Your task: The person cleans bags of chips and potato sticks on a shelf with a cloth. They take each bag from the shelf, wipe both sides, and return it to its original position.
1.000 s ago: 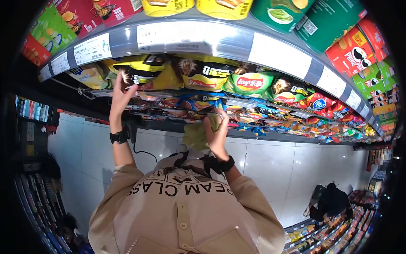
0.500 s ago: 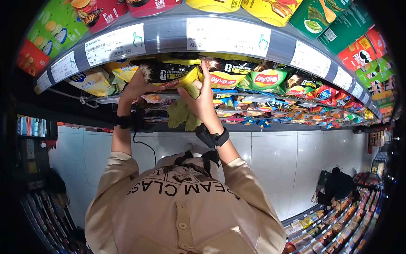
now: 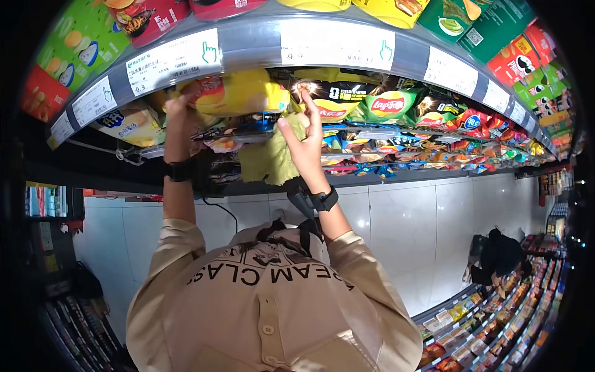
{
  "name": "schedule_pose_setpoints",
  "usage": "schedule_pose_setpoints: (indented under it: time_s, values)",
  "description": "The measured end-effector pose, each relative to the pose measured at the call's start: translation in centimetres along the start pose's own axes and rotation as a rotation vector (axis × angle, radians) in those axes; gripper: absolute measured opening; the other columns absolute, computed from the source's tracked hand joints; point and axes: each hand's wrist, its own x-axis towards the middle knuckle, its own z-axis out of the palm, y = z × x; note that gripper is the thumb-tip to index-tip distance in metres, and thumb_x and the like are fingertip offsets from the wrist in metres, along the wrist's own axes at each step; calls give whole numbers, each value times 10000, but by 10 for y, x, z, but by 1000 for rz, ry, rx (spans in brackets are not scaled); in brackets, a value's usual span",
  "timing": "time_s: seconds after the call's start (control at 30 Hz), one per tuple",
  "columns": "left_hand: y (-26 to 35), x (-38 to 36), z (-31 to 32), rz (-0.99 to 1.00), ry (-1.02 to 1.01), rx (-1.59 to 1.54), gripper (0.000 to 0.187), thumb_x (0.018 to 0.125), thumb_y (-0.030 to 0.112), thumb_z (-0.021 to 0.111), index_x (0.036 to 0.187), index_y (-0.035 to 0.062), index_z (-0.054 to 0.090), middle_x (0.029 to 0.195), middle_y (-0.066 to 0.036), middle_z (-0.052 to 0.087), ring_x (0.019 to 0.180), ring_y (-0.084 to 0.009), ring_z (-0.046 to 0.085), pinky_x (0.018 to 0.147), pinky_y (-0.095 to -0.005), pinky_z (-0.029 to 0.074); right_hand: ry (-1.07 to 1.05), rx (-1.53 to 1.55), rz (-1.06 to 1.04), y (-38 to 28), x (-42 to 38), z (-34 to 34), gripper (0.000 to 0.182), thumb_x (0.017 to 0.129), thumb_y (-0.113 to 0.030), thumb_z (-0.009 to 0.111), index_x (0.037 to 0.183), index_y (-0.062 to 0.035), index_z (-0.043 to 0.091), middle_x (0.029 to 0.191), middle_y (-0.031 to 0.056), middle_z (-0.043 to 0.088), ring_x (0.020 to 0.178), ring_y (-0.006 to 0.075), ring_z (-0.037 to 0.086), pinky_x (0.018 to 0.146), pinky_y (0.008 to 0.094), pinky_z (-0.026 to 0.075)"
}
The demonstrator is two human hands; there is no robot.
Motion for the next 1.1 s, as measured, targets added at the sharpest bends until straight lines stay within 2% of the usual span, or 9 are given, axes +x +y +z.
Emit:
schedule_pose_setpoints:
  time_s: [0.07,0.1,0.27,0.37,0.6,0.87,0.9,1.0,1.1]
  values:
    - [12,8,-12,125,164,-108,192,716,18,674,880,-68,624,935,-115,635,825,-168,609,707,-284,496,77,226,107,-2,-5,-4,518,808,-43,630,1271,6,402,1252,124,465,1147,173,452,949,299,366]
    - [34,6,-14,-337,259,-956,423,690,-24,693,1077,-63,528,950,-105,618,838,-171,608,742,-281,509,126,169,147,1,-9,-10,436,817,-38,619,1212,9,441,1177,97,501,1092,158,473,930,286,372]
    - [85,-49,-16,-545,609,-1009,776,629,-122,678,1286,-2,283,1024,-88,558,875,-191,604,807,-310,518,351,299,239,-16,-28,-31,399,807,-14,624,1173,-29,465,1118,65,520,1008,137,501,906,263,377]
    - [82,-104,-5,-646,671,-1042,572,709,-61,640,1208,34,377,1064,-100,544,927,-193,579,812,-315,499,197,418,245,-40,-40,-38,529,786,32,599,1270,-20,392,1120,81,528,1007,139,521,901,268,397]
    - [111,-139,16,-966,427,-1092,703,657,-77,708,1253,11,347,1058,-112,553,917,-204,593,807,-317,517,-387,-107,-150,-63,-62,-1,511,713,53,612,1210,-13,515,1183,135,432,1043,225,491,902,315,401]
    - [119,-129,3,-966,387,-1094,592,677,-28,726,1170,-19,398,1010,-129,583,894,-201,607,769,-304,524,-304,-481,-151,-54,-64,4,636,714,-45,681,1273,63,399,1408,218,270,1253,336,350,1011,388,298]
    - [119,-128,4,-952,364,-1078,593,678,-13,737,1163,-26,396,1014,-131,580,896,-196,605,763,-303,525,-314,-128,-13,-32,-74,4,671,727,-30,668,1307,68,344,1418,226,264,1285,330,328,1021,383,296]
    - [122,-124,11,-989,322,-930,639,680,47,770,1174,-49,376,1038,-129,569,896,-177,596,762,-288,521,-378,-57,134,-40,-89,3,712,740,-12,656,1338,72,278,1394,225,315,1294,318,327,1021,370,305]
    - [128,-123,25,-1059,308,-783,613,706,40,742,1203,-21,387,1058,-119,571,911,-174,597,778,-270,507,-318,-159,-69,-41,-77,5,697,732,41,617,1337,84,272,1346,233,377,1265,317,374,1010,351,320]
